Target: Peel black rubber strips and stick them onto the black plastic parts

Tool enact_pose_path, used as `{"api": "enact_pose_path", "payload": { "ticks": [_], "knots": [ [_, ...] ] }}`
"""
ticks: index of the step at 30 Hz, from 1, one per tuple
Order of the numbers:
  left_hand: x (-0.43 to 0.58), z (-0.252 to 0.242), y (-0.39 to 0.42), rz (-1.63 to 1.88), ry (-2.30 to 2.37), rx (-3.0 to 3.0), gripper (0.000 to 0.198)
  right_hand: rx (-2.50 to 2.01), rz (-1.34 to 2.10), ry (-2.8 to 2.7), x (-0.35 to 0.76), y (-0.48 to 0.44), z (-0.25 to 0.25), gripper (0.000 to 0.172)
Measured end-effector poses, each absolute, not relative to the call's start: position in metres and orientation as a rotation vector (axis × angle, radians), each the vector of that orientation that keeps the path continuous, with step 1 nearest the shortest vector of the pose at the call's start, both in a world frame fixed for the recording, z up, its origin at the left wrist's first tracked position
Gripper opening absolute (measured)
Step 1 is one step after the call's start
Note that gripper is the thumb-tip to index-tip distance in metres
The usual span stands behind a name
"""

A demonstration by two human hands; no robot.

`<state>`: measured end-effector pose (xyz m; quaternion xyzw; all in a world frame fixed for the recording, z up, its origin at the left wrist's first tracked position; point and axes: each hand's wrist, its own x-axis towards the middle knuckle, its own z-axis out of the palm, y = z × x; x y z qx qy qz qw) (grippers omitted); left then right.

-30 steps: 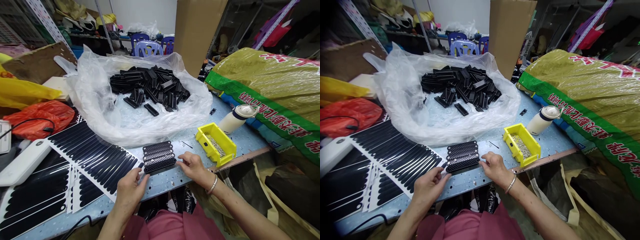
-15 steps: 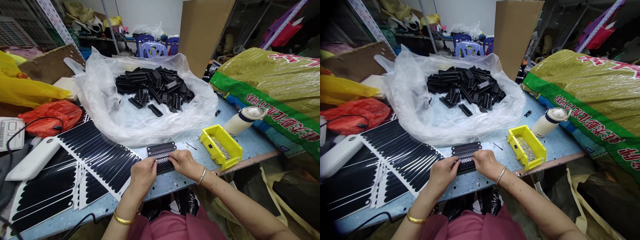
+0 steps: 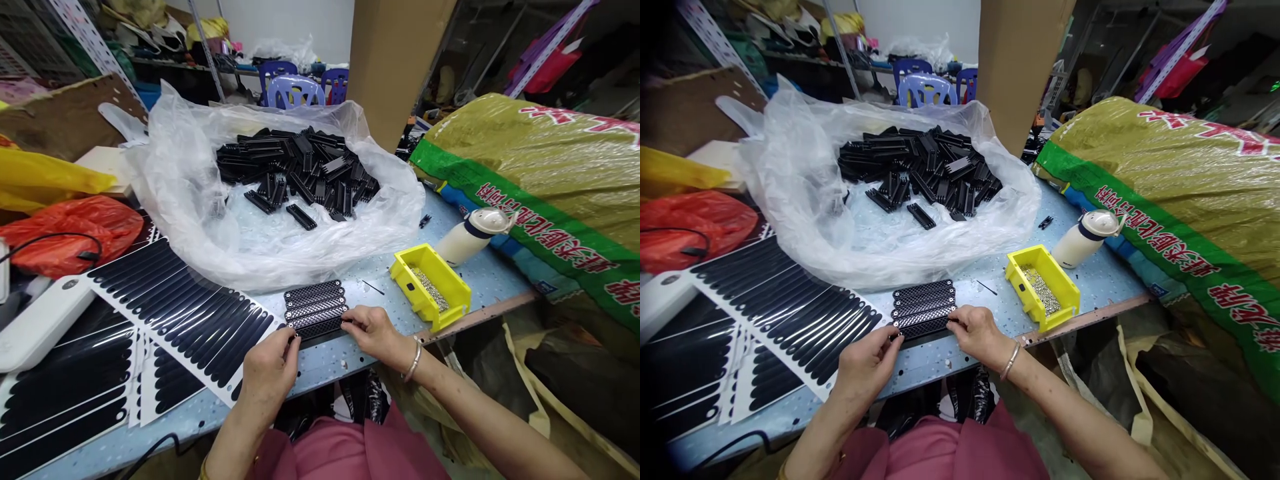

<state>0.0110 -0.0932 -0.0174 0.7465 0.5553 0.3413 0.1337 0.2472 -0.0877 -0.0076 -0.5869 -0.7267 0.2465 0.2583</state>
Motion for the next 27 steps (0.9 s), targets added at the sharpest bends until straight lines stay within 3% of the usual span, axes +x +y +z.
{"api": "enact_pose_path", "payload": {
  "ticks": [6, 11, 15, 22, 27],
  "knots": [
    [0.012, -0.017, -0.095, 1.023, 1.585, 2.014, 0.019, -1.613, 0.801, -1.774, 0.247, -0.089, -0.005, 0.017],
    [0.012, -0.01, -0.1, 1.033, 1.643, 1.873, 0.02, -1.592, 0.766, -1.664, 0.254, -0.096, -0.001, 0.007],
    [0.01, -0.006, -0.099, 0.979, 1.759, 1.709, 0.025, -1.693, 0.851, -1.52, 0.255, -0.095, -0.008, 0.021],
    [0.011, -0.01, -0.094, 0.934, 1.735, 1.664, 0.027, -1.708, 1.021, -1.391, 0.242, -0.086, -0.012, 0.024],
    [0.011, -0.013, -0.095, 0.931, 1.729, 1.63, 0.026, -1.63, 1.347, -1.155, 0.246, -0.081, -0.007, 0.034]
  ]
}}
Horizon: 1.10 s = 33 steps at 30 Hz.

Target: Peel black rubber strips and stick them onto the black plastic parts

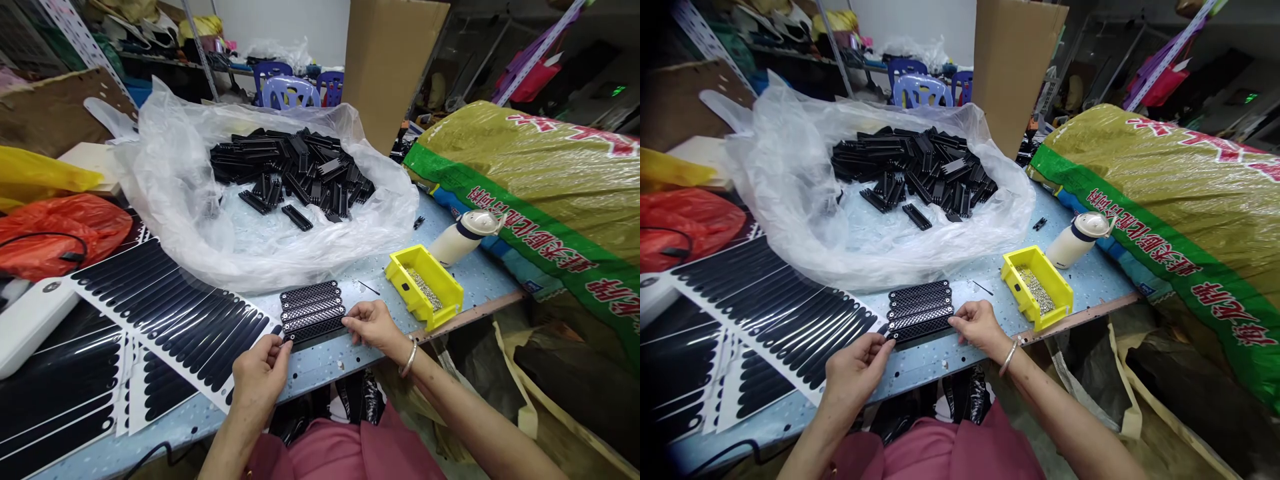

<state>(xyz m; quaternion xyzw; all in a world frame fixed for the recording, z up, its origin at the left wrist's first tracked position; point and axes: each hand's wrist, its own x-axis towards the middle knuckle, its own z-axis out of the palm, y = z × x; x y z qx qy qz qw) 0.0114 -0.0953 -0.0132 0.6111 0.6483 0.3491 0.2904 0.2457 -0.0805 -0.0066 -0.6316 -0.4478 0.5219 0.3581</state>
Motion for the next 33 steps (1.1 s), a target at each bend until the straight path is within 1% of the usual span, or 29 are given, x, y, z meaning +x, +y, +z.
{"api": "enact_pose_path", "payload": {
  "ticks": [4, 11, 20, 26, 33],
  "knots": [
    [0.01, -0.017, -0.094, 0.904, 1.712, 1.562, 0.027, -1.514, 1.55, -1.028, 0.252, -0.075, -0.003, 0.044],
    [0.008, -0.022, -0.093, 0.865, 1.68, 1.469, 0.029, -1.425, 1.692, -0.972, 0.256, -0.068, -0.002, 0.05],
    [0.01, -0.017, -0.093, 0.892, 1.61, 1.293, 0.029, -1.484, 1.619, -1.074, 0.253, -0.071, -0.001, 0.046],
    [0.017, -0.012, -0.089, 0.882, 1.672, 1.275, 0.029, -1.481, 1.606, -1.08, 0.254, -0.073, 0.0, 0.045],
    [0.011, 0.003, -0.08, 0.796, 1.483, 0.911, 0.034, -1.462, 1.622, -1.081, 0.255, -0.07, -0.001, 0.046]
  ]
}}
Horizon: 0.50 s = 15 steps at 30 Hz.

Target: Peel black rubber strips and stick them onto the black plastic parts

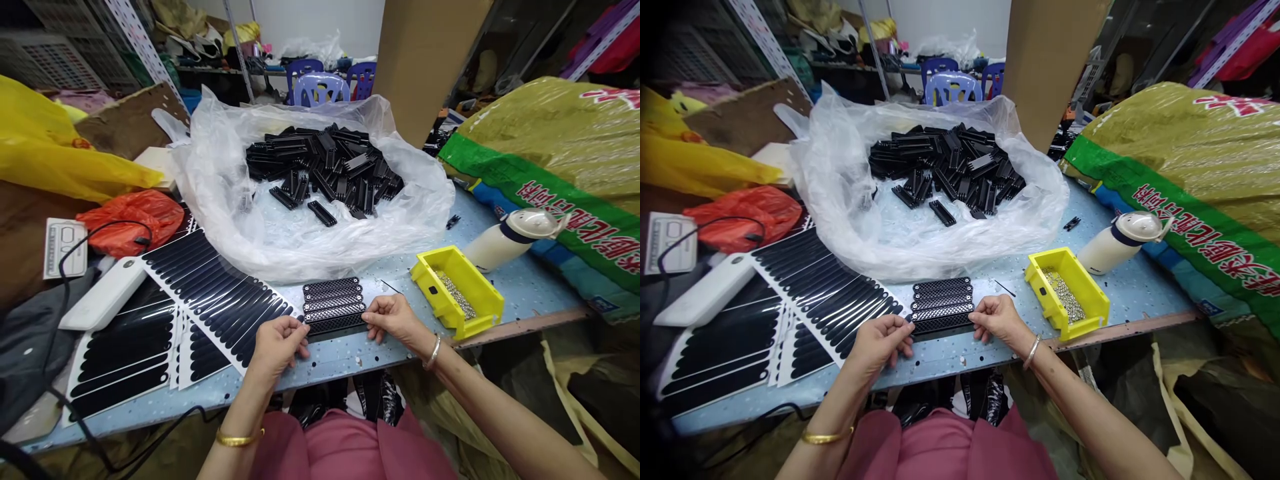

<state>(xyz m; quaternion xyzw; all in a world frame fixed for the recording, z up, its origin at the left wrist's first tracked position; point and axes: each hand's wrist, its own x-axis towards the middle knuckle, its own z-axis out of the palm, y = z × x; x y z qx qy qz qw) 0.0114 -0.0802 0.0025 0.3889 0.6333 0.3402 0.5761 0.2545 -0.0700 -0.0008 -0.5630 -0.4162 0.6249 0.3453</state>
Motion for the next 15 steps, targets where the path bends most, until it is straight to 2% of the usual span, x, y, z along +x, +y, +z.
{"api": "enact_pose_path", "payload": {
  "ticks": [15],
  "knots": [
    [0.0103, 0.0085, -0.0789, 0.808, 1.41, 0.856, 0.037, -1.458, 1.631, -1.091, 0.2561, -0.0699, -0.0037, 0.047]
  ]
}}
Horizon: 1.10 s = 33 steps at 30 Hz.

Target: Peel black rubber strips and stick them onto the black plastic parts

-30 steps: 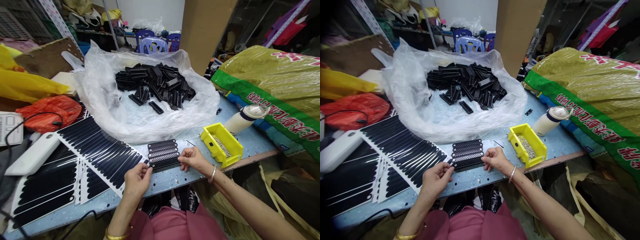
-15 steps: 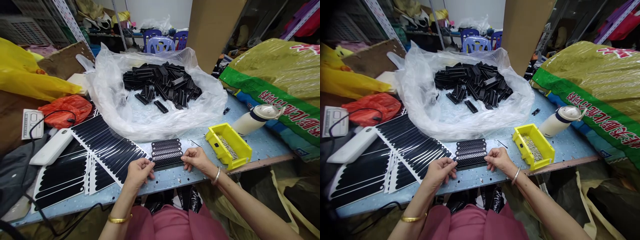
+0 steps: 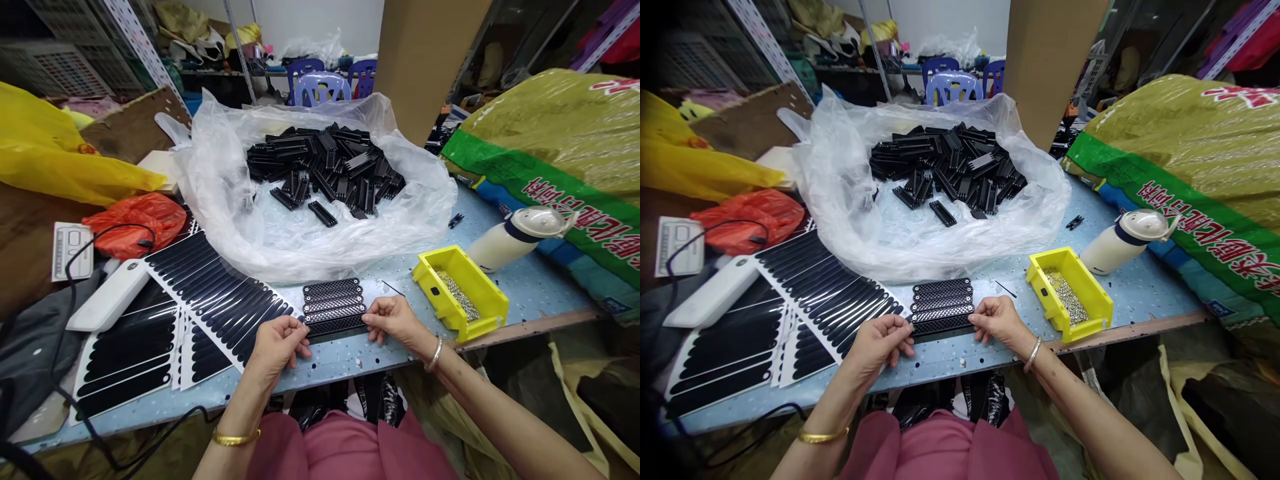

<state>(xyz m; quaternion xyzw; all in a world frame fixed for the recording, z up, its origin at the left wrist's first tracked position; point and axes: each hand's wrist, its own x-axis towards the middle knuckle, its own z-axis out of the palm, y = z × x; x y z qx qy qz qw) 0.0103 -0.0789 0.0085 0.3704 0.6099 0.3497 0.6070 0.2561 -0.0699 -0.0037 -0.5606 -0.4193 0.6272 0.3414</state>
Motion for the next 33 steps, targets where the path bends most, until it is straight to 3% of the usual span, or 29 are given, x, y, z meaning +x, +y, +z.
{"api": "enact_pose_path", "payload": {
  "ticks": [17, 33],
  "knots": [
    [0.0161, 0.0068, -0.0781, 0.813, 1.438, 0.926, 0.028, -1.439, 1.633, -1.106, 0.2566, -0.0678, -0.0053, 0.044],
    [0.0119, 0.0105, -0.0803, 0.801, 1.339, 0.84, 0.036, -1.435, 1.614, -1.136, 0.2563, -0.0703, -0.0062, 0.048]
  ]
}}
